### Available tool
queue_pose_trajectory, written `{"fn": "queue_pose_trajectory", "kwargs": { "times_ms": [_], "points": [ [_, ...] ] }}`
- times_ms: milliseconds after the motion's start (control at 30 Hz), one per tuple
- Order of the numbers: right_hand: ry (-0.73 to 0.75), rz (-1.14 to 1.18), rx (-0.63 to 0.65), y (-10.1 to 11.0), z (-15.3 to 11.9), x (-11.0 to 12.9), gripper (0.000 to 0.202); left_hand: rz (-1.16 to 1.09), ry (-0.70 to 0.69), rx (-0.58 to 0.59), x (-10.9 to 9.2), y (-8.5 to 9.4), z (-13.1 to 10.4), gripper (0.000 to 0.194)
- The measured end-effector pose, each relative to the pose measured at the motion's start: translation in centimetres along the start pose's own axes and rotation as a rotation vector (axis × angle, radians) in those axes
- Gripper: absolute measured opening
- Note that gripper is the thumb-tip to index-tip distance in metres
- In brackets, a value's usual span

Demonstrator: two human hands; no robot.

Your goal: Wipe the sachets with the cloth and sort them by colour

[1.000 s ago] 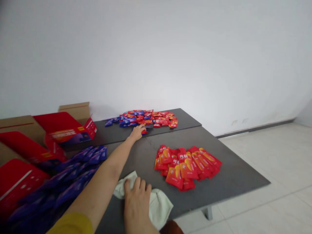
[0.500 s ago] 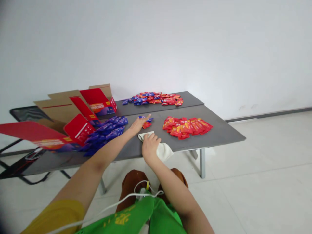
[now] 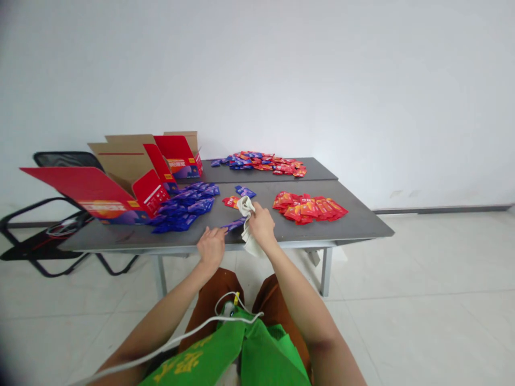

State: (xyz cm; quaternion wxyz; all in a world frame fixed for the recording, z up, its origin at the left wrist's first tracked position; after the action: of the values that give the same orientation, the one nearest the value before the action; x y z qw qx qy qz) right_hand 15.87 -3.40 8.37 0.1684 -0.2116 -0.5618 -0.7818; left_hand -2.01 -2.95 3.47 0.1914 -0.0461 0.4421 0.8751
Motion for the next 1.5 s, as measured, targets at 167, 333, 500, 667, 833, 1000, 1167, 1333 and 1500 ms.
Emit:
{"fn": "queue_pose_trajectory", "kwargs": {
  "times_ms": [167,333,500,667,833,1000,1167,1333,1500],
  "points": [
    [0.153,-0.175,0.045,-4.0,-0.5,4.6,0.038,-0.054,-0.029,-0.082,0.1,0.7,-1.8,0.017],
    [0.097,-0.314,0.016,-7.0,-0.4,4.6,0.031,-0.074,-0.027,0.111,0.1,-0.3,-0.9,0.023],
    [-0.077,-0.416,-0.018,-5.0,1.6,0.7,0.038,0.049,0.136,0.433,0.9,-1.4,0.1,0.021],
    [0.252,-0.339,0.232,-6.5,1.7,2.8,0.034,0.110,0.172,0.528,0.6,-1.0,0.7,0.026],
    [0.361,-0.300,0.214,-7.5,-1.1,4.6,0.031,0.129,0.140,0.518,0.1,-1.2,0.5,0.031],
    [0.103,-0.404,0.040,-6.2,-1.6,1.5,0.034,0.143,0.120,0.534,-0.2,-1.4,0.6,0.027],
    [0.041,-0.449,0.098,-4.9,0.1,-0.3,0.037,0.191,0.105,0.566,-0.6,-1.2,0.9,0.027],
    [0.423,-0.351,0.230,-7.4,-1.4,3.8,0.039,0.207,0.088,0.567,-0.7,-1.1,1.0,0.028],
    [0.113,-0.409,0.106,-5.3,1.1,1.0,0.037,0.147,0.203,0.496,0.3,-0.5,0.7,0.026]
  ]
}}
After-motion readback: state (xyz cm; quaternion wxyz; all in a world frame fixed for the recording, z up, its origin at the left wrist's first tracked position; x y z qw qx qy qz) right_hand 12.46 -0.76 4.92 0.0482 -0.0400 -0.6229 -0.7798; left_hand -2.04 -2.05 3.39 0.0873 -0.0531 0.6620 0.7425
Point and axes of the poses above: each hand's wrist, its own z-axis towards the middle knuckle, its own y-axis out of the back of the hand, x = y × z, the point moved 9 cm from there along z, towards the middle knuckle, and after that the axes turned 9 degrees about y, right-handed, at the moved point
